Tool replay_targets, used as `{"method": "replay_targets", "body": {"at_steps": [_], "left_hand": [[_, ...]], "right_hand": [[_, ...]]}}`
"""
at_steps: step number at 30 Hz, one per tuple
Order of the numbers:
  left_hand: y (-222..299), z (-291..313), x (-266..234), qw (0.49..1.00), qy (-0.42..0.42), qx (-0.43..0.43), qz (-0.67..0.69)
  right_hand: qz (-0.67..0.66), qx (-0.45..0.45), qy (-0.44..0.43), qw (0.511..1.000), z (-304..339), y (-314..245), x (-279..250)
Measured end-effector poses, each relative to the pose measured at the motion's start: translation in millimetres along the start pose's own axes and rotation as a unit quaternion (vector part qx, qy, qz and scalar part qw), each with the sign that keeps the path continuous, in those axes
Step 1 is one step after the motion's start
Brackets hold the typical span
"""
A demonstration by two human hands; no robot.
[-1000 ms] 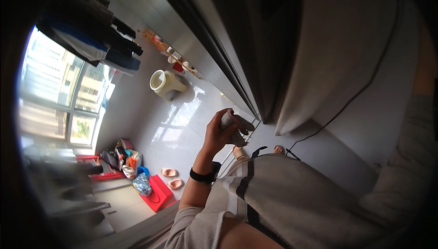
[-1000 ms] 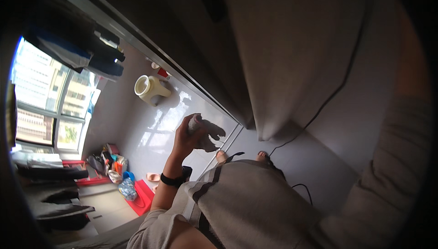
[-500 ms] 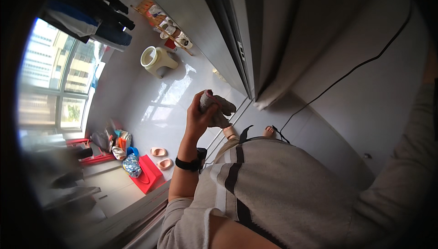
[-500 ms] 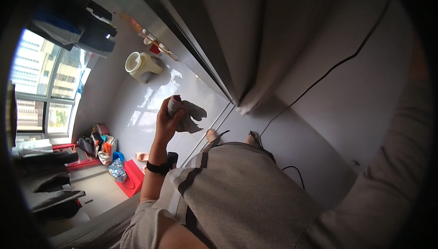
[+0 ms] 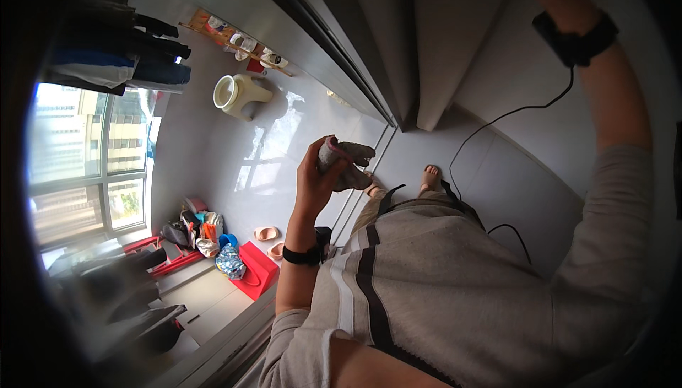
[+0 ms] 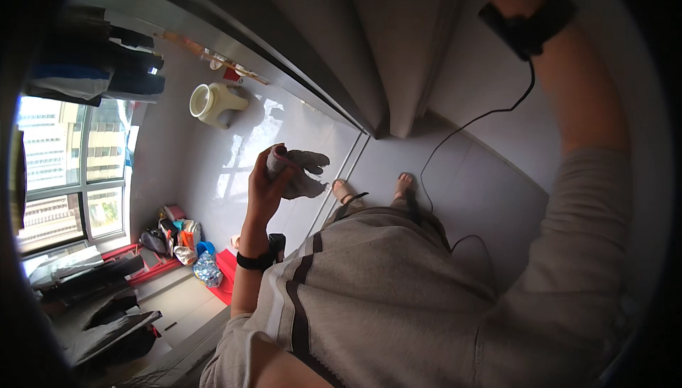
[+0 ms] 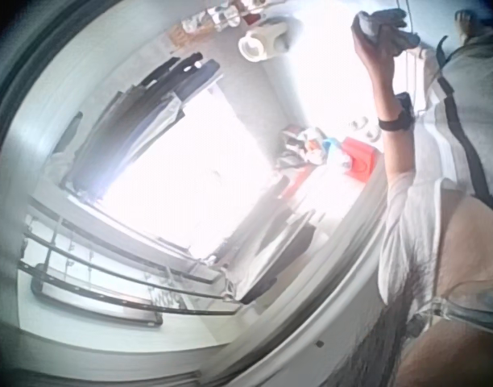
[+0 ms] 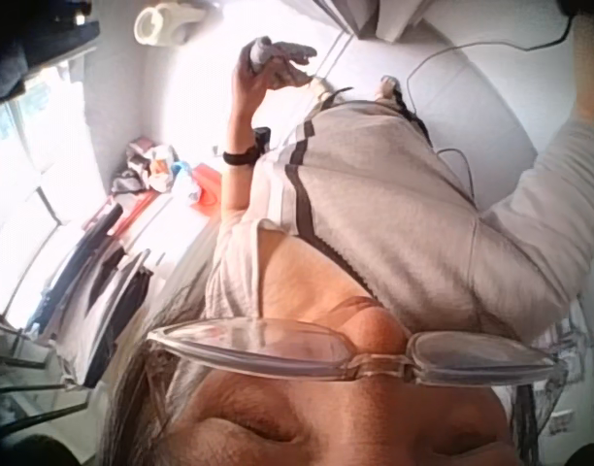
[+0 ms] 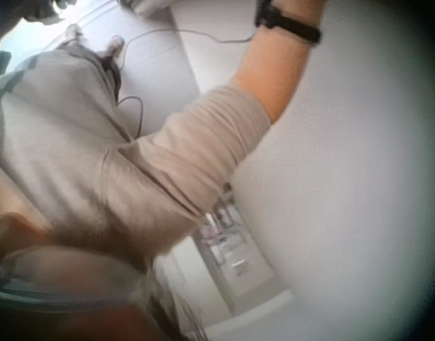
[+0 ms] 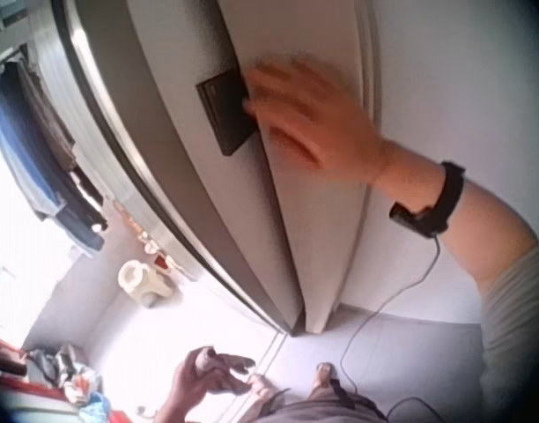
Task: The person wipes a window frame and sill with a cloth, then rinses and wrings the cloth in a bucket of water. They proceed to wipe a wardrobe door and a sliding glass door, moving between surfaces while handling the cloth and bucket.
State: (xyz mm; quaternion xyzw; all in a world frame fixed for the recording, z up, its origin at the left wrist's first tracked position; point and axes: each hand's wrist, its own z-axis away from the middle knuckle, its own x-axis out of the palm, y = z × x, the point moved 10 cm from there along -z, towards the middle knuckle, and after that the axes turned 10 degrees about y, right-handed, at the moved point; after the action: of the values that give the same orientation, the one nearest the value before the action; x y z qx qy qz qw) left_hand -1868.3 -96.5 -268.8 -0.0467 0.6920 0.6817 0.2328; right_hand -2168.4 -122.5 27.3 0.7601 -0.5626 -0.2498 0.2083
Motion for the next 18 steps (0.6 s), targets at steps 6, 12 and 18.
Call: {"method": "replay_targets", "body": {"at_steps": [6, 12, 18], "left_hand": [[13, 1, 1, 0.998, 0.008, 0.032, -0.055], [23, -6, 17, 0.994, -0.008, 0.031, -0.107], [44, -14, 38, 0.996, -0.033, 0.045, -0.070]], "right_hand": [[-0.125, 0.079, -0.124, 0.981, 76, -60, -1], [-0.193, 0.148, -0.082, 0.966, 116, -115, -3], [-0.414, 0.204, -0.100, 0.881, 132, -216, -19]]}}
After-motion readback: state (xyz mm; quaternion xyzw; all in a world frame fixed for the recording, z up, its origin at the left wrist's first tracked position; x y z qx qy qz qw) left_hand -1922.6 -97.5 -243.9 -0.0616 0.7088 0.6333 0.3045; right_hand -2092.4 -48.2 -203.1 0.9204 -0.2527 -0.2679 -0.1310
